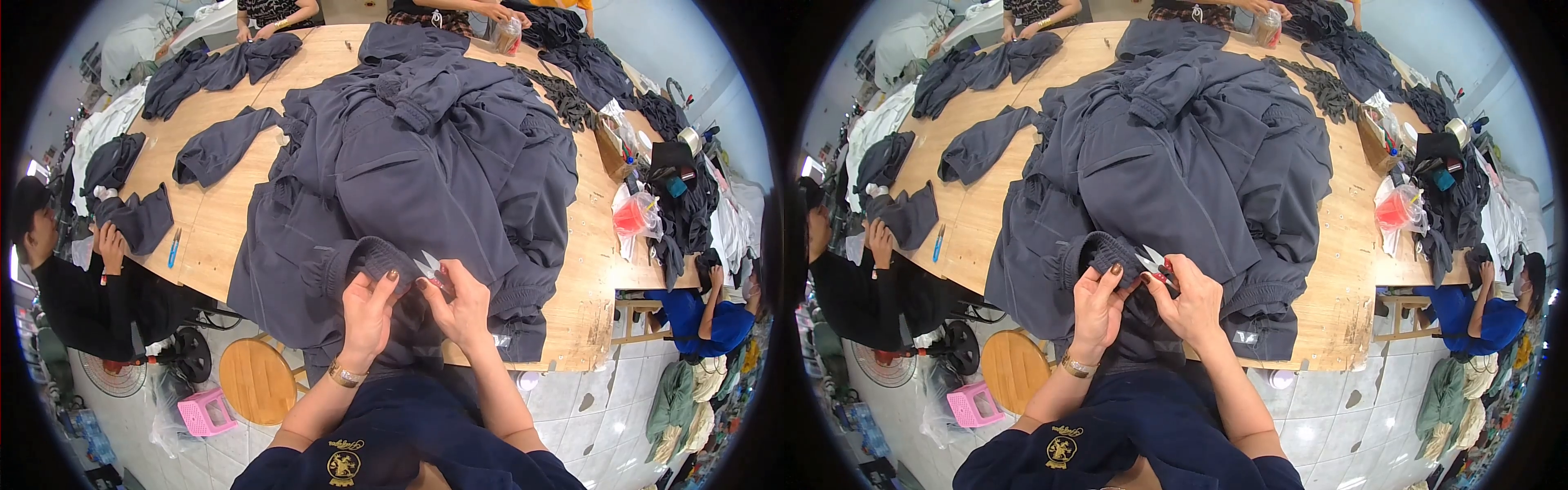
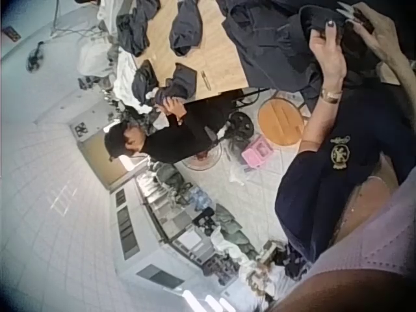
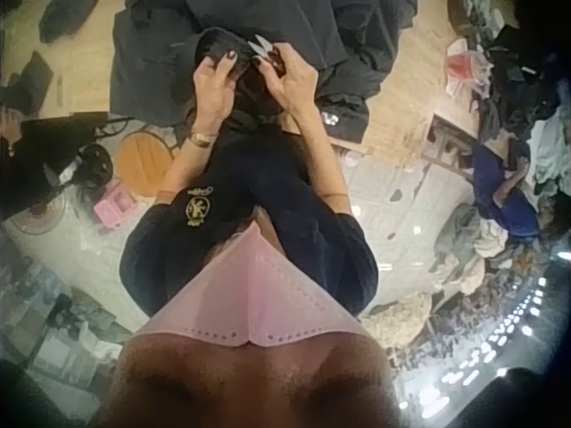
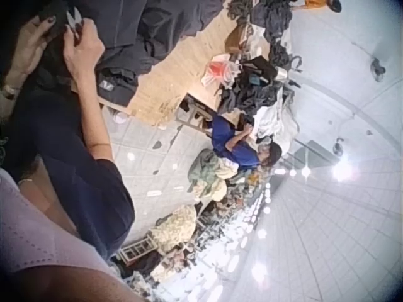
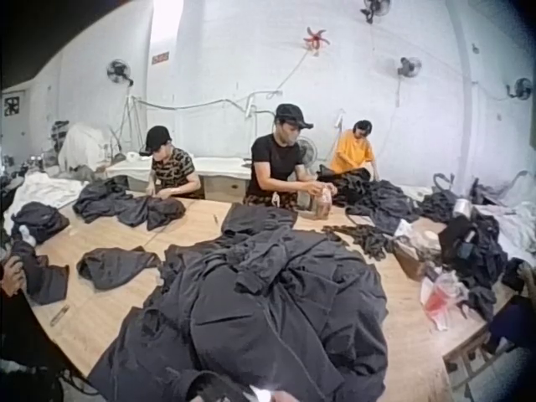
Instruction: Sort and inspect garments for loose threads, using snips to remove them.
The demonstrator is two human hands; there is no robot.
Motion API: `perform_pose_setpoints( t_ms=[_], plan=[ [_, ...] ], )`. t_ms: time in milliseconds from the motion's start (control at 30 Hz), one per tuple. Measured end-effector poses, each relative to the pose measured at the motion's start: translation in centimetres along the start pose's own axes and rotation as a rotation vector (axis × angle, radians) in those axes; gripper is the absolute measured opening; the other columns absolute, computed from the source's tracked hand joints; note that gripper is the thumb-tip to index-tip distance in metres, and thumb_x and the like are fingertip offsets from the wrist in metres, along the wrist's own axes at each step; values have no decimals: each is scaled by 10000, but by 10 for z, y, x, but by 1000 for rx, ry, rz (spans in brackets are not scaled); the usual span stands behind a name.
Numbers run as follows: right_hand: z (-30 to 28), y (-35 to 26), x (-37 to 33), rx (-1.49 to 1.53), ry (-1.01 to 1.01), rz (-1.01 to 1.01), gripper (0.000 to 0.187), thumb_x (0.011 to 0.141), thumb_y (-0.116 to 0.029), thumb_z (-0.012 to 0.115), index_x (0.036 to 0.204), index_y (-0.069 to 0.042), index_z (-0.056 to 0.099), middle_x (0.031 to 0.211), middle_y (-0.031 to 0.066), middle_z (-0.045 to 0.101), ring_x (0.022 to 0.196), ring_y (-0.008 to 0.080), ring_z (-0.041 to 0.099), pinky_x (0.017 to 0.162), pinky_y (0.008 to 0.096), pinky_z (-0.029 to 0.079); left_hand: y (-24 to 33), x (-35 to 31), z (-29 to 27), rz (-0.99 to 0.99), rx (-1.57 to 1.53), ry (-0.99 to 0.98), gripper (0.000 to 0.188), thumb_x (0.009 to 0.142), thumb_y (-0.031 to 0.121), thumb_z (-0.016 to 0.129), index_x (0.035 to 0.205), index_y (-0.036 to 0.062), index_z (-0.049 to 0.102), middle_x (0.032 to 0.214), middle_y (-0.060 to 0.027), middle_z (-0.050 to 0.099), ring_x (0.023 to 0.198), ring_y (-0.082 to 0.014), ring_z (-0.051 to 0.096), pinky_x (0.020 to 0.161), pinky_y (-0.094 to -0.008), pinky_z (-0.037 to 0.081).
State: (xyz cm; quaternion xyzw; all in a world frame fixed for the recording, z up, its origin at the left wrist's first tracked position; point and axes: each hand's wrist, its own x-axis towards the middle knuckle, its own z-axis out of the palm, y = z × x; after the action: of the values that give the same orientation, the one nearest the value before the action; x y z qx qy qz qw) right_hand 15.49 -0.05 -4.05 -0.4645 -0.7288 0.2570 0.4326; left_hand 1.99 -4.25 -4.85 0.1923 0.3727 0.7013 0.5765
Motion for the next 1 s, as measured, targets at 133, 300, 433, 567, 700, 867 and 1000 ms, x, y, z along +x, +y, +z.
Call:
perform_pose_setpoints(
  t_ms=[133,300,433,567,700,867,1000],
  plan=[
    [-4,0,0,-138,-61,-58,273,740,-212,731,875,-27,582,733,103,607,610,260,618,549,322,466,1,0,-2,3,-1,-13,149,931,88,537,1053,14,582,1029,-66,638,947,-143,602,877,-351,487],
    [-5,1,-1,-221,-93,-109,279,732,-217,738,864,-29,580,724,101,603,593,253,614,544,323,465,0,-1,-2,0,6,-28,128,930,87,542,1029,20,587,1008,-64,643,946,-143,602,877,-351,485],
    [-2,-1,0,-173,-80,-67,277,753,-214,727,880,-21,575,726,111,610,609,256,621,562,318,474,-1,-1,-3,1,1,-24,127,930,88,543,1031,25,588,1013,-59,642,947,-143,602,881,-355,484],
    [-1,-2,-1,6,-17,127,259,815,-227,689,901,-17,562,703,125,604,607,263,617,570,312,474,0,-1,-1,-12,-12,-7,132,930,88,544,1039,28,587,1032,-58,638,954,-144,600,891,-361,481],
    [-4,-1,-2,-96,-47,30,243,833,-232,676,870,-27,551,672,120,587,569,269,600,539,319,458,0,-1,-3,-7,-9,-12,134,931,91,543,1041,30,588,1046,-59,636,959,-145,600,893,-363,481],
    [-2,2,-4,-152,-79,-69,234,797,-220,694,834,-34,557,664,106,585,554,275,591,517,332,445,1,-1,1,5,-31,-2,122,933,97,540,1022,27,587,1019,-66,643,939,-145,605,874,-354,485],
    [2,1,-5,-161,-103,-96,229,772,-214,701,819,-38,564,671,102,586,558,275,591,506,333,439,-1,-1,0,3,-39,4,112,936,97,535,1005,23,583,990,-74,647,920,-145,609,848,-338,489]
  ],
)
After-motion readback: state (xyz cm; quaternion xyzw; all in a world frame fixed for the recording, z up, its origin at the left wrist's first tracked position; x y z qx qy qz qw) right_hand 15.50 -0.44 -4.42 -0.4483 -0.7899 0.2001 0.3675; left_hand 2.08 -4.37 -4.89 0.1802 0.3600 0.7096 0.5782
